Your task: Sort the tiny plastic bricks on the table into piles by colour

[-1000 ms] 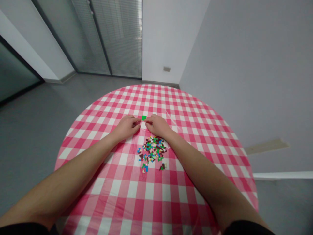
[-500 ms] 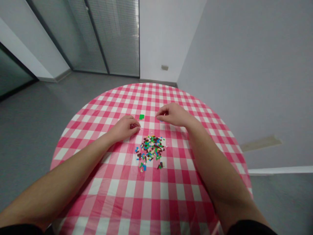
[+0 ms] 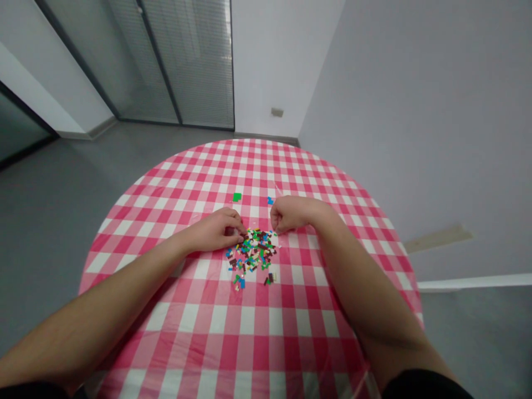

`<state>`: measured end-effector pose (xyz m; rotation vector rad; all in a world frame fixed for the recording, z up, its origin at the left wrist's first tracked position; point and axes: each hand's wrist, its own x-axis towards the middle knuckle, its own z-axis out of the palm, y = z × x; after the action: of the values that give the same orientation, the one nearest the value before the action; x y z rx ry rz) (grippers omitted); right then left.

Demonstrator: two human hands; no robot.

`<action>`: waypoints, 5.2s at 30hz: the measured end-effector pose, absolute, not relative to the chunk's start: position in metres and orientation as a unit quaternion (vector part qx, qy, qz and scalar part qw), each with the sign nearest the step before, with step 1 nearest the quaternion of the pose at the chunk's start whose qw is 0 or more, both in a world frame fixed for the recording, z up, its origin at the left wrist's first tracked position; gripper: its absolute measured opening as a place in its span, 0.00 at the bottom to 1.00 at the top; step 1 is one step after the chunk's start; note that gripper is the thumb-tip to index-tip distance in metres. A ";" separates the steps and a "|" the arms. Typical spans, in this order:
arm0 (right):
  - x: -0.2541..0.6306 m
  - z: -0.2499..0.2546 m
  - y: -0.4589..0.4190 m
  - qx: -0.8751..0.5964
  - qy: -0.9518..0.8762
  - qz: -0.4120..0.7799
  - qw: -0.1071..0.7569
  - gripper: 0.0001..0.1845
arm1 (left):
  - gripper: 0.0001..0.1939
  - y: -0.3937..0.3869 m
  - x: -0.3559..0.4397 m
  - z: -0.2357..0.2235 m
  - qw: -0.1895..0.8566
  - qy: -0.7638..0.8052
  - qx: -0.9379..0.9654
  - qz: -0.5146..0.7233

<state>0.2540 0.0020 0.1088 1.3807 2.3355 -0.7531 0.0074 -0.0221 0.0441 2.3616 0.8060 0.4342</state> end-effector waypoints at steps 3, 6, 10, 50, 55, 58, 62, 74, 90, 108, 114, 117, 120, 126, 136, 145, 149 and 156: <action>0.251 0.105 0.002 0.492 0.804 -0.281 0.179 0.09 | 0.08 -0.021 0.006 0.043 0.301 0.294 0.892 0.165; 0.246 0.101 0.002 0.473 0.812 -0.281 0.193 0.10 | 0.08 -0.020 0.006 0.042 0.299 0.287 0.895 0.162; 0.241 0.104 0.002 0.435 0.837 -0.263 0.203 0.04 | 0.08 -0.019 0.006 0.043 0.297 0.263 0.902 0.167; 0.209 0.096 -0.021 0.344 0.884 -0.261 0.178 0.03 | 0.04 -0.017 0.005 0.043 0.331 0.226 0.905 0.142; 0.210 0.096 -0.021 0.349 0.882 -0.274 0.157 0.07 | 0.04 -0.018 0.004 0.045 0.344 0.229 0.900 0.138; 0.208 0.095 -0.020 0.357 0.890 -0.260 0.117 0.12 | 0.03 -0.017 0.003 0.043 0.341 0.236 0.899 0.139; 0.208 0.094 -0.020 0.373 0.886 -0.252 0.107 0.07 | 0.04 -0.017 0.003 0.040 0.343 0.242 0.896 0.143; 0.219 0.092 -0.012 0.359 0.875 -0.308 0.098 0.09 | 0.05 -0.019 0.005 0.042 0.350 0.236 0.894 0.149; 0.223 0.090 -0.006 0.367 0.854 -0.345 0.129 0.12 | 0.08 -0.018 0.004 0.044 0.349 0.236 0.895 0.147; 0.208 0.100 -0.025 0.351 0.884 -0.227 0.209 0.04 | 0.13 -0.024 -0.001 0.059 0.335 0.266 0.902 0.055; 0.213 0.108 -0.021 0.381 0.861 -0.220 0.255 0.10 | 0.16 -0.025 0.003 0.056 0.314 0.269 0.909 0.048; 0.211 0.107 -0.022 0.387 0.862 -0.202 0.257 0.12 | 0.17 -0.024 0.004 0.056 0.318 0.267 0.908 0.051; 0.208 0.106 -0.024 0.380 0.877 -0.180 0.232 0.14 | 0.17 -0.023 0.004 0.055 0.318 0.265 0.908 0.055; 0.213 0.120 -0.030 0.393 0.872 -0.220 0.191 0.08 | 0.17 -0.021 0.003 0.050 0.337 0.260 0.903 0.060; 0.224 0.108 -0.063 0.340 0.859 -0.308 0.226 0.11 | 0.17 -0.019 0.002 0.048 0.337 0.277 0.899 0.047; 0.238 0.098 -0.070 0.329 0.875 -0.309 0.174 0.05 | 0.17 -0.019 0.002 0.050 0.346 0.274 0.896 0.045; 0.236 0.093 -0.080 0.336 0.881 -0.278 0.184 0.05 | 0.16 -0.019 0.001 0.049 0.342 0.271 0.898 0.047; 0.234 0.099 -0.094 0.346 0.901 -0.205 0.160 0.05 | 0.15 -0.020 0.002 0.051 0.346 0.266 0.898 0.059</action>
<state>0.2342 -0.0939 0.0991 0.9893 2.5742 -0.5860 0.0018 -0.0200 0.0505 2.3297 0.6900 0.1525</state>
